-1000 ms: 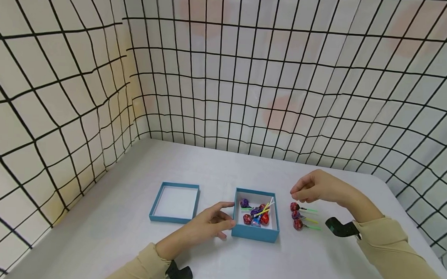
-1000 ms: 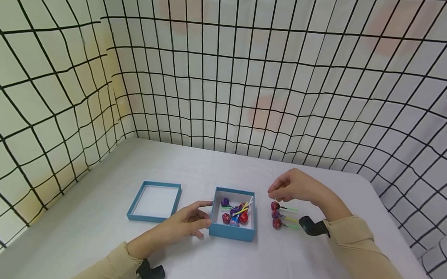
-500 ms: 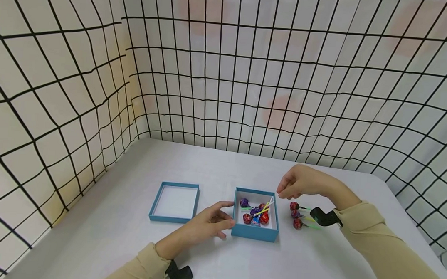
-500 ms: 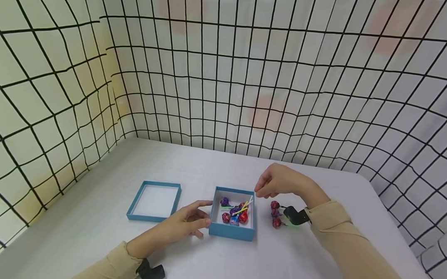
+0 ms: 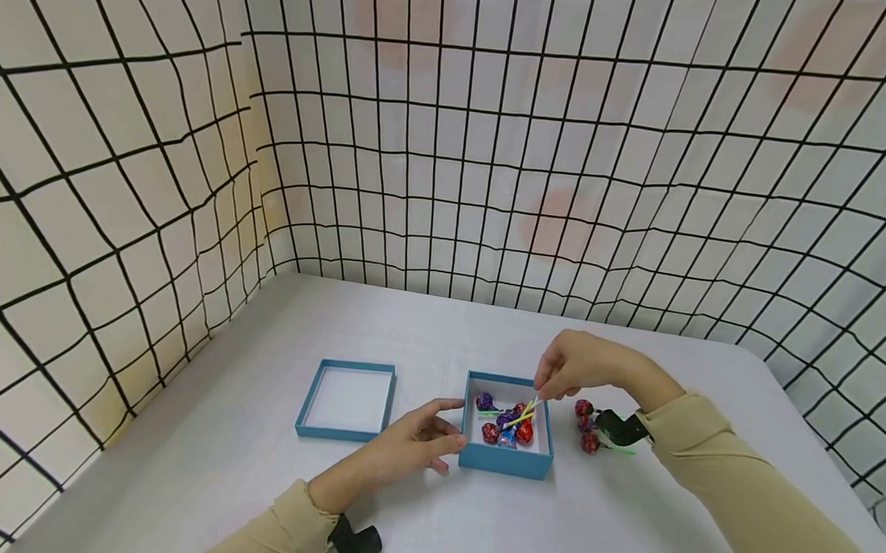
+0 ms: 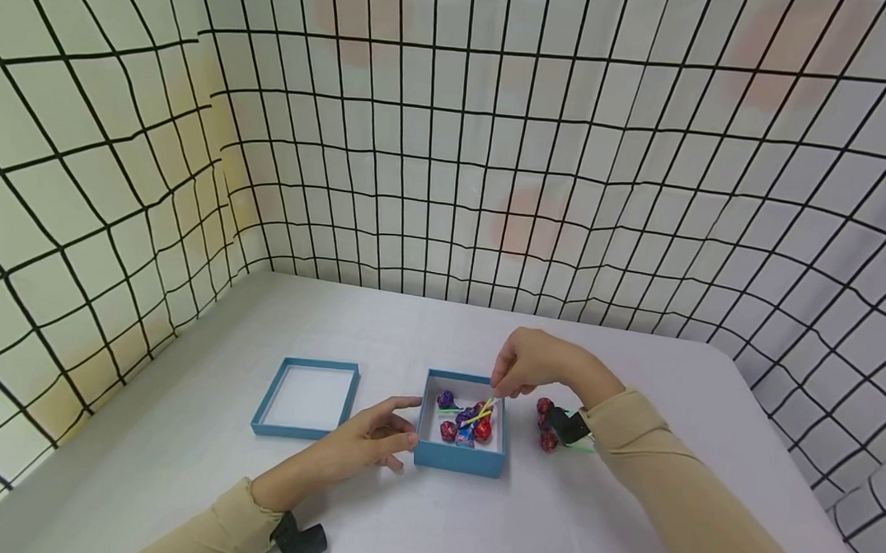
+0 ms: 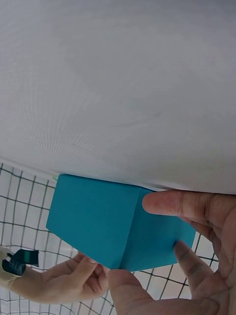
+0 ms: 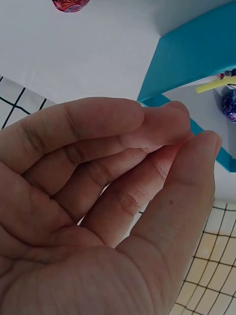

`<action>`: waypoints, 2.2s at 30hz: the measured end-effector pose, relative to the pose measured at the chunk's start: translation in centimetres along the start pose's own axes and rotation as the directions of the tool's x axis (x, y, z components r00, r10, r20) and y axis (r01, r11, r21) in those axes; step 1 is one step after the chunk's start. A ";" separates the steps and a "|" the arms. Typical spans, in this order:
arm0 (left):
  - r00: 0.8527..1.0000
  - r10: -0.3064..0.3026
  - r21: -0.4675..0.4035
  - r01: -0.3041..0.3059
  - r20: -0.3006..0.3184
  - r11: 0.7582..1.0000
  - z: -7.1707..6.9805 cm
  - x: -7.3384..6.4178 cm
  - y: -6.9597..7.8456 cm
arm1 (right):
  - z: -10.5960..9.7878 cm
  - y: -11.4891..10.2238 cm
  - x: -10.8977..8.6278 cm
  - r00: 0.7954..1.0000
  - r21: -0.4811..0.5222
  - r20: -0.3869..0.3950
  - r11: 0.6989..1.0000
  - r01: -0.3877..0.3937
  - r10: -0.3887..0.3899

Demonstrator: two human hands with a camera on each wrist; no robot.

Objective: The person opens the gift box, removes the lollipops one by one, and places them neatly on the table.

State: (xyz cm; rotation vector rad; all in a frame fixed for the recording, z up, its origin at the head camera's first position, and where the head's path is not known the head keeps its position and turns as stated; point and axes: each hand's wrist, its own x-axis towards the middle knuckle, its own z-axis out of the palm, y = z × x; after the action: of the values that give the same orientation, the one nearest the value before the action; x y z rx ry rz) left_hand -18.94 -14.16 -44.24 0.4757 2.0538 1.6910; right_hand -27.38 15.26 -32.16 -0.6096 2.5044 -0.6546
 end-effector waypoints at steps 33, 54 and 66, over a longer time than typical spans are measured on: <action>1.000 0.005 -0.011 -0.005 -0.006 1.000 0.0 0.2 -0.1 | 2.2 -1.8 1.4 0.998 -0.103 0.027 0.993 -0.058 0.062; 1.000 -0.012 -0.011 0.011 -0.019 1.000 0.1 0.3 -0.2 | 3.2 -2.6 1.7 0.996 -0.203 -0.003 0.976 -0.085 0.087; 1.000 -0.013 -0.027 0.012 -0.022 1.000 0.1 0.4 -0.3 | 3.5 -2.5 1.8 0.997 -0.228 -0.008 0.971 -0.071 0.071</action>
State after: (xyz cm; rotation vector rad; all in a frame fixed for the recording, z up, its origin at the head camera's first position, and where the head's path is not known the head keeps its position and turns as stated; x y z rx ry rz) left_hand -19.20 -13.96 -44.55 0.4369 2.0426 1.7217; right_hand -26.13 11.22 -34.10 -0.5970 2.6082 -0.3422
